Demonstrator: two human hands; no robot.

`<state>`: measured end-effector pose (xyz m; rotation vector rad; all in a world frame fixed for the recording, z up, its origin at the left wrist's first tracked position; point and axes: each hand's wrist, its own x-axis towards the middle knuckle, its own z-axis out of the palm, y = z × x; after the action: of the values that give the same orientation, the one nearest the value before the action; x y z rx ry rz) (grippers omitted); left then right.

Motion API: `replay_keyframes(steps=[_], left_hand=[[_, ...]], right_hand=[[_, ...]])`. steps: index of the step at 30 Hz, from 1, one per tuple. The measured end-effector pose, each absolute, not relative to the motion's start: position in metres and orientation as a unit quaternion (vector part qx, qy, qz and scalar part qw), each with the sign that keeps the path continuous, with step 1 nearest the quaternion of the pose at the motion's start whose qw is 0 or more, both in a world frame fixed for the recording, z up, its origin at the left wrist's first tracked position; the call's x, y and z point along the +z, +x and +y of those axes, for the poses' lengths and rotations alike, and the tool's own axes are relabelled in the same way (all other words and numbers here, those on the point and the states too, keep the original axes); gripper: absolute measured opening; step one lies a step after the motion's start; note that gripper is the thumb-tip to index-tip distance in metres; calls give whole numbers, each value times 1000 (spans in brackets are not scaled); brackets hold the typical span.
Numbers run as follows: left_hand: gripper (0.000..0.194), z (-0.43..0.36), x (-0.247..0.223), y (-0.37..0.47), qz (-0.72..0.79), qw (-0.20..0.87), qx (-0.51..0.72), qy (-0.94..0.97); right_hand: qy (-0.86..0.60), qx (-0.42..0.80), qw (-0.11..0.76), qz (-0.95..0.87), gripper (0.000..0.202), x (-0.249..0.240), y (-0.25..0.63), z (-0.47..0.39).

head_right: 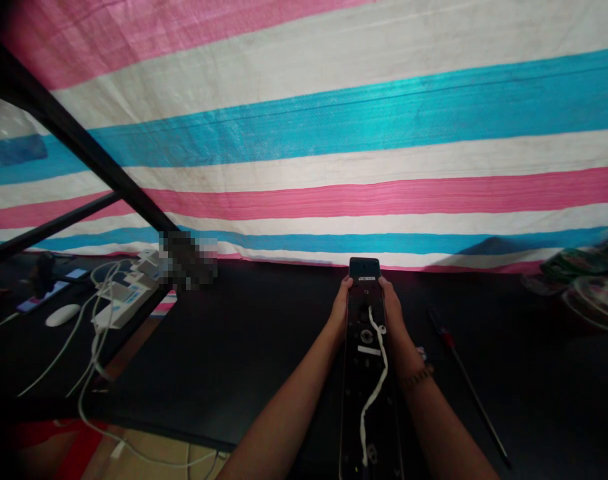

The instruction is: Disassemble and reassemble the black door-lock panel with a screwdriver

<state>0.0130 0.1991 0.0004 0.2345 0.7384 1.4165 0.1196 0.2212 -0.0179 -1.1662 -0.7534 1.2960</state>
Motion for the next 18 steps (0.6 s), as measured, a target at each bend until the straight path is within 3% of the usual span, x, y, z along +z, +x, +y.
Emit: replay_keyframes(steps=[4, 6, 18], left_hand=[[56, 201, 3, 10, 337, 672, 646, 133], [60, 201, 6, 8, 339, 670, 645, 144], [74, 198, 10, 9, 316, 682, 644, 145]], right_hand=[[-449, 583, 607, -299, 68, -13, 117, 223], [-445, 591, 605, -295, 75, -12, 118, 223], [-429, 592, 612, -301, 69, -11, 115, 223]])
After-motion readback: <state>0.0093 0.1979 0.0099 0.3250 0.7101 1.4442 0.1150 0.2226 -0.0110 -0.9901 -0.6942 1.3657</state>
